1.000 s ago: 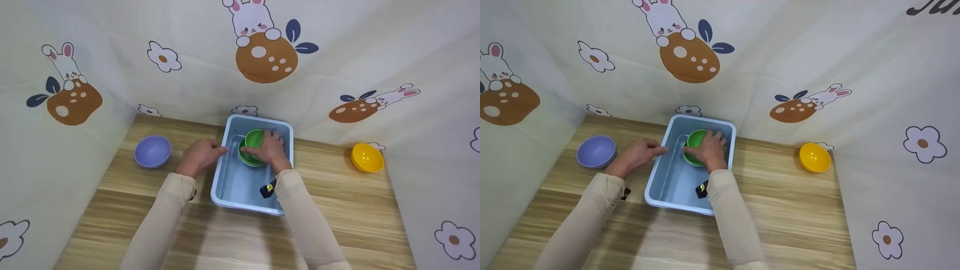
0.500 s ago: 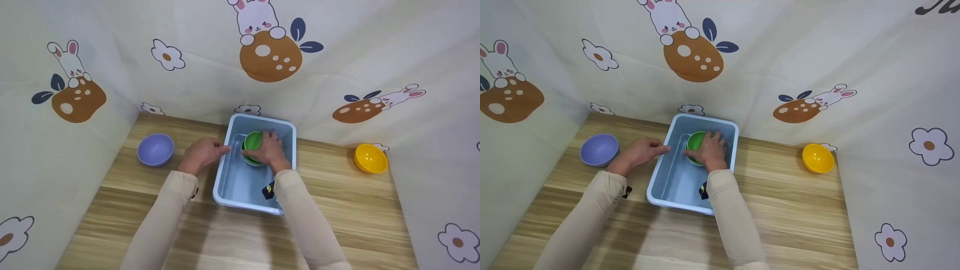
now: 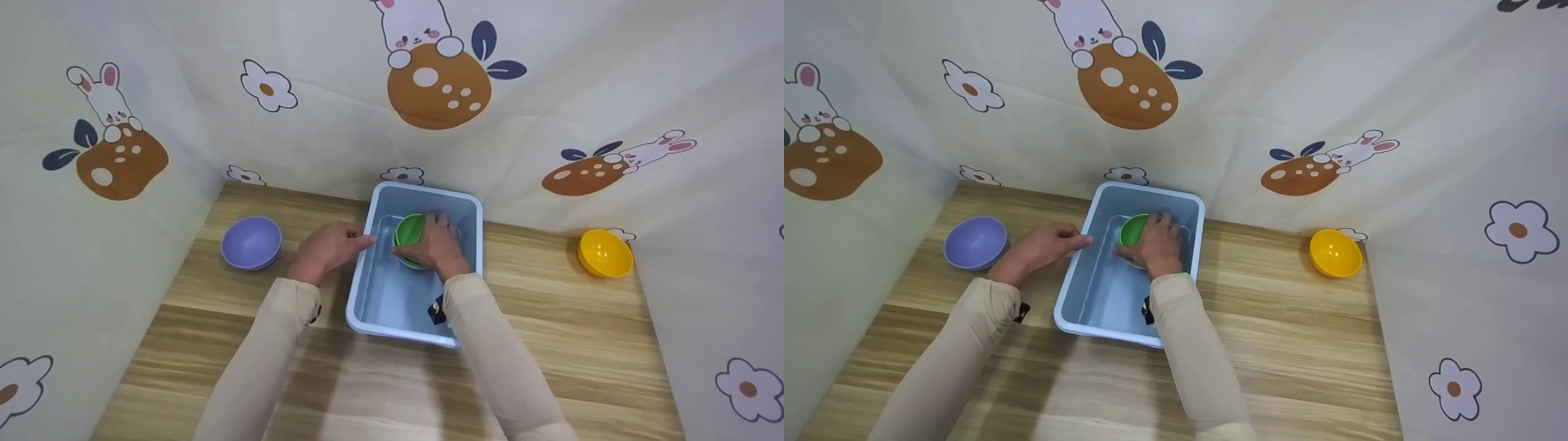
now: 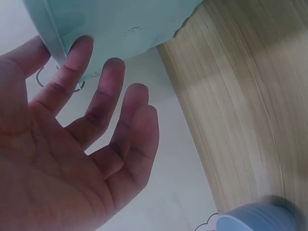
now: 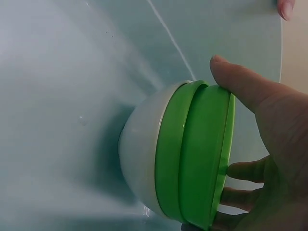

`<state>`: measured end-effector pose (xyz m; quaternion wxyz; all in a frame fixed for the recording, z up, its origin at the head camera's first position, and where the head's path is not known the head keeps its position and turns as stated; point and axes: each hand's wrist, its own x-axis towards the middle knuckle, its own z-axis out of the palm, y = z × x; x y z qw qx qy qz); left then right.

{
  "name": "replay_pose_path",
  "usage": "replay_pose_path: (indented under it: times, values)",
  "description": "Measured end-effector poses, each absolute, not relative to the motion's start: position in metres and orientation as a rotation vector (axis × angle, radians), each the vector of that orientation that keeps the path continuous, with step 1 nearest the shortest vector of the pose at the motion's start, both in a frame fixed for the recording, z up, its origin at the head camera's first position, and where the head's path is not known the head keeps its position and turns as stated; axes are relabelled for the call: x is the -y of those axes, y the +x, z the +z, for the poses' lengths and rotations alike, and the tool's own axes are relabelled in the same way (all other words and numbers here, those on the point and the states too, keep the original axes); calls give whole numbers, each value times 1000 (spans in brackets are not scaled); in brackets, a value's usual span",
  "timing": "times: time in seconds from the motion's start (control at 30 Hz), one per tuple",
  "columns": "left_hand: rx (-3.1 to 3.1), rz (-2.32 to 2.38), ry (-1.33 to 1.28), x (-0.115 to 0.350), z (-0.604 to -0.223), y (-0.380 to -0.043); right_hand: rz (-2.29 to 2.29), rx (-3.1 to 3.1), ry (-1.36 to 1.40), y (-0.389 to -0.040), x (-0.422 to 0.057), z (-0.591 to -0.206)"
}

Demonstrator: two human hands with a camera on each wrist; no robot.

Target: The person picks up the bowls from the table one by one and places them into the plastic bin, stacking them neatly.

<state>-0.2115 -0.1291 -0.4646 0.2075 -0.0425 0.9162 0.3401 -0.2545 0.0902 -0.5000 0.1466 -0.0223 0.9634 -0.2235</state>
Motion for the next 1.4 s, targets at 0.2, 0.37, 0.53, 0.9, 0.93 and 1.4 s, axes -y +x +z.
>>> replay_pose_path:
  times: [0.2, 0.37, 0.53, 0.9, 0.93, 1.4]
  values:
    - [-2520, 968, -142, 130, -463, -211, -660, -2762, -45, -254, -87, -501]
    - [-2508, 978, -152, 131, -464, -212, -628, -2772, -50, -254, -86, -501]
    - [-2507, 971, -159, 131, -463, -212, -625, -2763, -53, -254, -85, -502]
    - [-2521, 998, -156, 132, -464, -210, -569, -2743, -78, -252, -84, -501]
    - [-2519, 1002, -162, 131, -464, -210, -564, -2737, -73, -252, -84, -501]
    - [-2484, 1025, -191, 129, -468, -210, -562, -2741, -82, -254, -89, -493]
